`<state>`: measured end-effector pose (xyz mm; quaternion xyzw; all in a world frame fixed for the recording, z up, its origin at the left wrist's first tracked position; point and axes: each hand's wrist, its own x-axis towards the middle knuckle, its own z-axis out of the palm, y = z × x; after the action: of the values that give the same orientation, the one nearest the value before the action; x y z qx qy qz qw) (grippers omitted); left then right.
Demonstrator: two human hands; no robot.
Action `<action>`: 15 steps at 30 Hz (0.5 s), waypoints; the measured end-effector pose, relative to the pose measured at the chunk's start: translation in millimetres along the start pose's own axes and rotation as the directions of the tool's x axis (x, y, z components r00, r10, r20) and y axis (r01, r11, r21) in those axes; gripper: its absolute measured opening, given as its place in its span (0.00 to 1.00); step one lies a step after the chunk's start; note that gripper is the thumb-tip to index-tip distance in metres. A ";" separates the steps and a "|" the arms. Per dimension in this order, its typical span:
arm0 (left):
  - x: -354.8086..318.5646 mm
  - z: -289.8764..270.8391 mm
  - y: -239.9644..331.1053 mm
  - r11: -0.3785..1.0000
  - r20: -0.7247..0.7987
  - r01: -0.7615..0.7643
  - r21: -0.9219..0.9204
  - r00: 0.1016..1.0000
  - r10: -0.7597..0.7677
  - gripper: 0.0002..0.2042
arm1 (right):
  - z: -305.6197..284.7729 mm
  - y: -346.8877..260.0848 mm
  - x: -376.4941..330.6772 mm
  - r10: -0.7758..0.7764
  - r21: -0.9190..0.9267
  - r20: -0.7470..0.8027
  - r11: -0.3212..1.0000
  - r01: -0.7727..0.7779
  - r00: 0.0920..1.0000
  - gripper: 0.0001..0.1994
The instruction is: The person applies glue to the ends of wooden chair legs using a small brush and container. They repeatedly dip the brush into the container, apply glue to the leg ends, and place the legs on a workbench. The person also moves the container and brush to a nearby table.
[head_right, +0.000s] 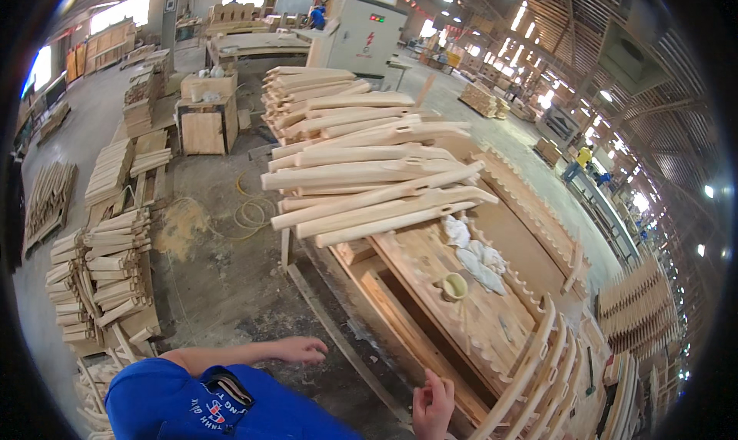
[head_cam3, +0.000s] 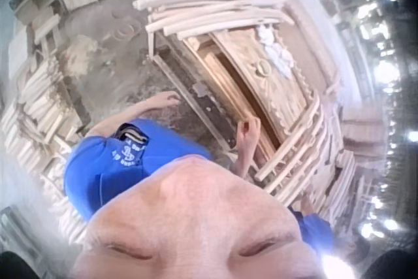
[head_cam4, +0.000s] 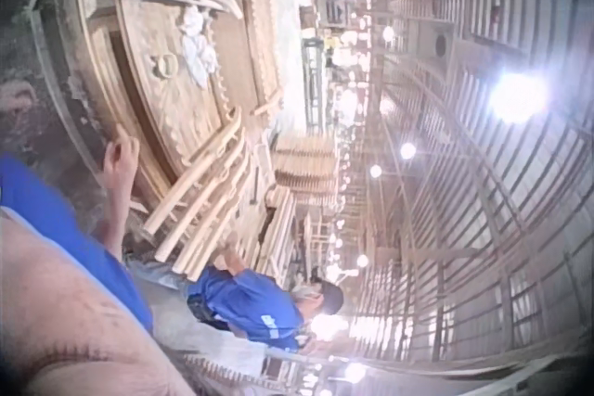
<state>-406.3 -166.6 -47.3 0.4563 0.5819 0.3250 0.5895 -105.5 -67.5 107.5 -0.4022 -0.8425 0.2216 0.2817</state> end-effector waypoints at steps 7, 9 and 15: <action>-112.0 -137.6 -46.1 0.899 -0.518 -0.055 -0.434 0.832 -0.199 0.17 | 87.7 -76.1 79.2 -0.032 0.423 0.112 0.906 -0.018 0.993 0.14; -128.5 -158.7 -44.3 0.862 -0.581 -0.148 -0.485 0.792 -0.191 0.16 | 104.2 -85.9 104.8 -0.107 0.392 0.174 0.920 0.031 0.979 0.14; -146.8 -207.0 -8.4 0.810 -0.648 -0.326 -0.488 0.757 -0.086 0.14 | 124.0 -125.5 191.9 -0.351 0.258 0.241 0.922 0.289 0.905 0.17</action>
<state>-627.3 -270.9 21.6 0.1559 0.5896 0.6596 0.4393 -355.2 -4.2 147.5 -0.1889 -0.8995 0.3175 0.2331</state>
